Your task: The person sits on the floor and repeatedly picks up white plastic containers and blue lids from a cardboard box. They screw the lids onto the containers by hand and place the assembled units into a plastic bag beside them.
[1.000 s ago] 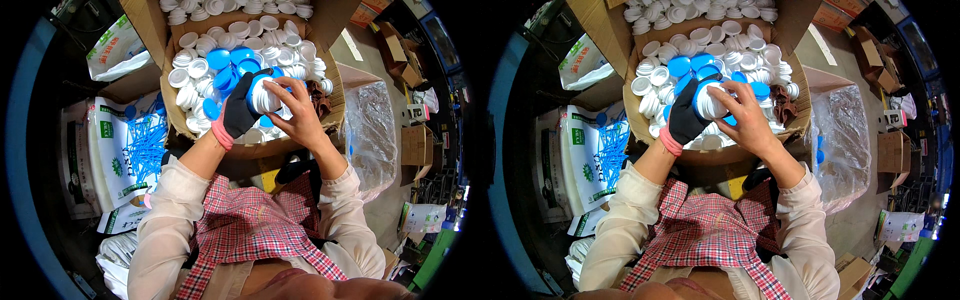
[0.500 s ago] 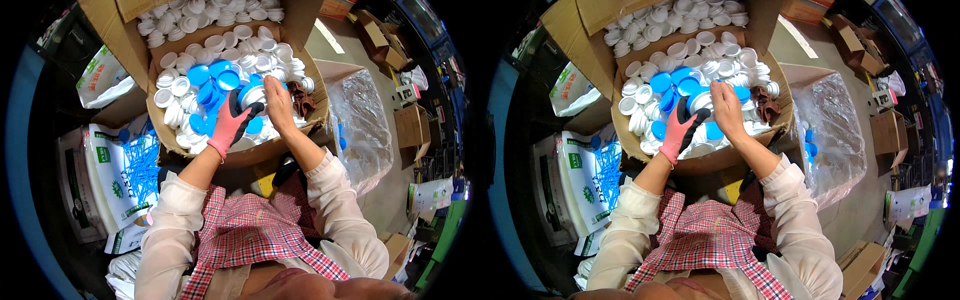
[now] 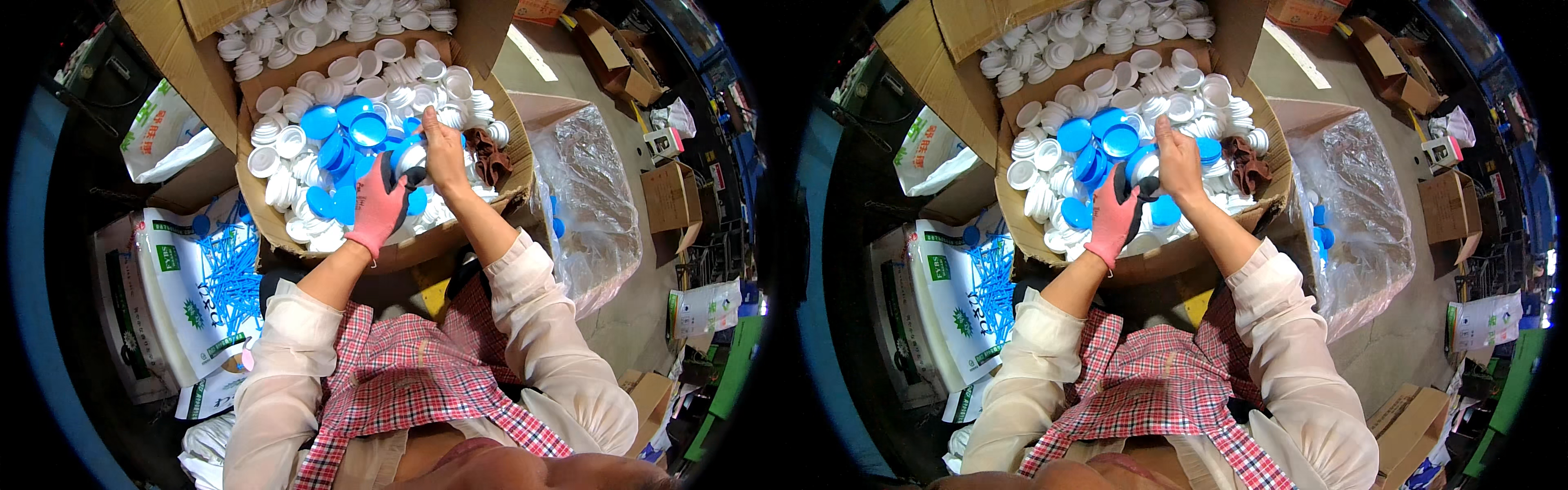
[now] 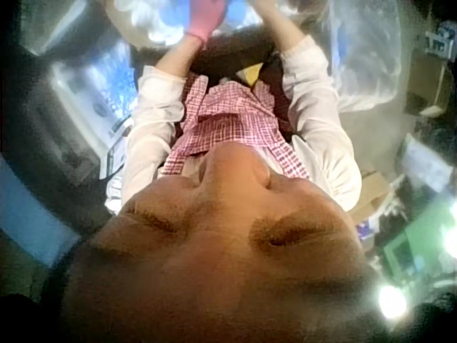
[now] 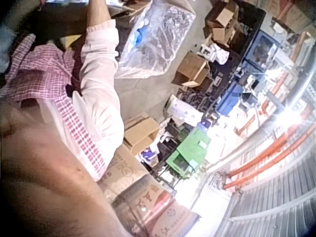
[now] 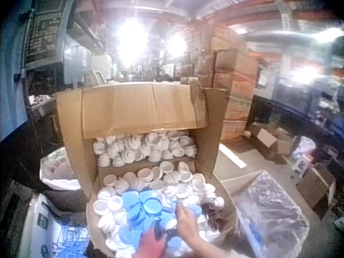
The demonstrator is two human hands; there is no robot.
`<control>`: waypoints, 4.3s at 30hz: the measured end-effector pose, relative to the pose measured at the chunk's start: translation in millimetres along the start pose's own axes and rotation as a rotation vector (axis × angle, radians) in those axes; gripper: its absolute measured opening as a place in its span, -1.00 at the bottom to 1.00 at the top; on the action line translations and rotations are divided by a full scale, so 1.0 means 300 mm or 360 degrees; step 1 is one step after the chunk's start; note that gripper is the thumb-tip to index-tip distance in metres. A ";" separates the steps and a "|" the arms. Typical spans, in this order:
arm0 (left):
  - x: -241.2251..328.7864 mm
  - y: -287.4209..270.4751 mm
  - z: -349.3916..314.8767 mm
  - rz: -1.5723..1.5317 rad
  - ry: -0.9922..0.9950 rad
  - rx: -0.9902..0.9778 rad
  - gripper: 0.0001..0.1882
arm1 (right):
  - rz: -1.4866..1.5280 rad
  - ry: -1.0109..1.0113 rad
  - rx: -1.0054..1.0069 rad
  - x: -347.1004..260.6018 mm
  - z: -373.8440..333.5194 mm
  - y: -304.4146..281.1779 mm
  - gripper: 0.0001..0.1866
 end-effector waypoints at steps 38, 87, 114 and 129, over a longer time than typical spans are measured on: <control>-0.106 -0.039 0.098 0.0397 -0.0066 -0.0603 -0.54 | -0.2125 0.0152 -0.1424 0.666 -0.105 0.102 0.01; 0.062 -0.040 0.079 -0.2831 -0.0472 -0.1031 -0.20 | 0.0843 0.0365 -0.0933 -0.101 -0.092 0.012 -0.28; 0.002 -0.062 0.049 -0.1020 0.0095 -0.0309 -0.46 | -0.0829 -0.0971 -0.0783 -0.356 -0.252 0.166 -0.29; 0.156 -0.166 0.008 -0.0008 0.0759 0.0115 -0.37 | -0.0828 -0.1000 -0.0689 -0.343 -0.246 0.151 -0.32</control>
Point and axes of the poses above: each hand's wrist, its own z-axis towards the middle knuckle, its own y-axis out of the palm, x = y × z, the point moved 10 cm from there along z, towards the middle knuckle, and after that the axes turned 9 degrees about z, right-handed, at the moved point
